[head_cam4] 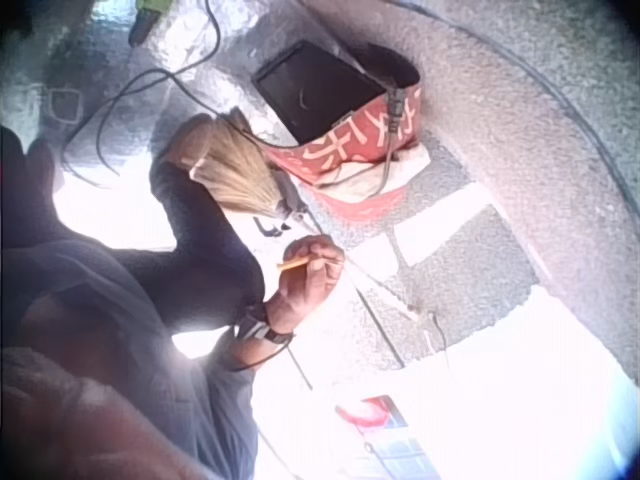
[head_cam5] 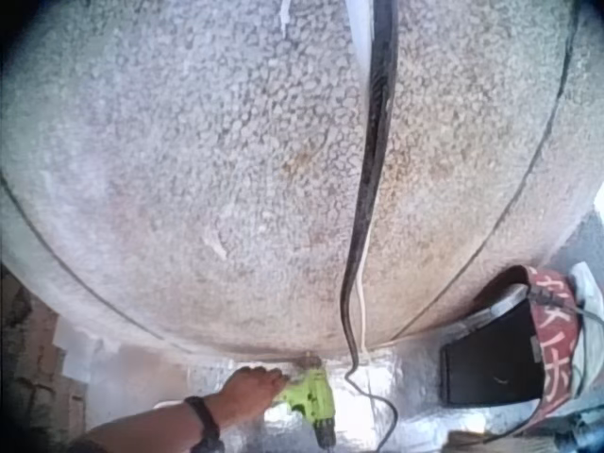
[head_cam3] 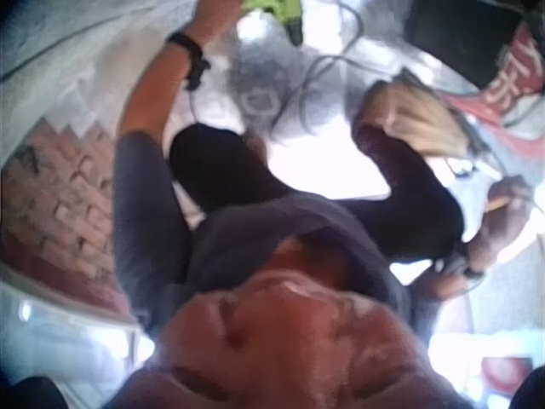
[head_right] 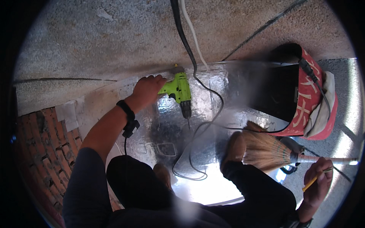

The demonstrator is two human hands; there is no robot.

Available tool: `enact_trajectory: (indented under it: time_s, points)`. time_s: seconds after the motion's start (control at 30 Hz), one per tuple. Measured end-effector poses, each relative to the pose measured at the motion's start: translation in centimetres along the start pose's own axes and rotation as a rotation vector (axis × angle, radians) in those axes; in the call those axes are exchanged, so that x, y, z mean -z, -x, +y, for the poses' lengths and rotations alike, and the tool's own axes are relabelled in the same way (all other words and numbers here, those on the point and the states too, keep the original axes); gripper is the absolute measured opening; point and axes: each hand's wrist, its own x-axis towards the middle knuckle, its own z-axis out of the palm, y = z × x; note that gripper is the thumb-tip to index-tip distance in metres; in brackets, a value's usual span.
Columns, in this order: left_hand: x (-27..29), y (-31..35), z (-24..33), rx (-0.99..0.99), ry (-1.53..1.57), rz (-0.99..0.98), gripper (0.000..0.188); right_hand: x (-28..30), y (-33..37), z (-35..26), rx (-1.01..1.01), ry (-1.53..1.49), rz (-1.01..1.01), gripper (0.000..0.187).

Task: The person selects yellow plastic wall anchors from a drawer, walks outside, and returns to a room with a brick wall. They use a power drill to create holes in the wall and then insert the anchors using a screwdriver.

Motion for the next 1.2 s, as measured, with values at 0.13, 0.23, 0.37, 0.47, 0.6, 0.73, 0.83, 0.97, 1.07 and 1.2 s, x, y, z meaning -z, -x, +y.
enact_trajectory:
  time_s: [0.13, 0.23, 0.37, 0.47, 0.6, 0.73, 0.83, 0.97, 1.07, 1.2]
  points:
    - [0.4, -0.6, -0.8, 0.046, 0.024, 0.062, 0.035, 0.0, -0.2, -0.1, -0.006, -0.002, -0.021, 0.024]
    - [-0.2, 0.0, -0.1, 0.034, 0.014, 0.034, 0.037, 0.0, -0.3, 0.1, 0.0, 0.004, -0.019, 0.024]
    - [0.1, -0.1, -1.0, 0.026, 0.051, 0.042, 0.039, 0.0, -0.4, -0.1, -0.004, 0.0, -0.015, 0.025]
    - [-0.3, 0.0, -0.6, 0.066, 0.065, 0.038, 0.042, -0.1, -0.6, -0.1, -0.013, 0.003, -0.033, 0.025]
    - [-0.1, 0.5, -0.1, 0.029, 0.063, -0.009, 0.046, 0.2, -0.7, 0.0, -0.002, 0.002, -0.02, 0.024]
    - [0.4, 0.0, -0.7, 0.075, 0.043, -0.026, 0.055, -0.3, -1.0, -0.1, -0.011, -0.023, -0.019, 0.023]
    - [-0.2, 0.5, -0.5, 0.041, 0.055, -0.008, 0.054, -0.2, -1.0, 0.0, 0.003, -0.035, -0.032, 0.022]
    - [1.1, -0.4, -0.9, 0.076, 0.077, 0.004, 0.052, 0.0, -0.9, -0.1, -0.014, -0.023, -0.027, 0.023]
    - [-0.1, -0.4, 0.2, 0.08, 0.053, 0.048, 0.051, -0.1, -1.0, -0.2, -0.018, -0.025, -0.037, 0.023]
    - [0.1, -0.3, 0.4, 0.036, 0.066, -0.047, 0.055, 0.0, -0.9, -0.1, -0.011, -0.013, -0.021, 0.024]
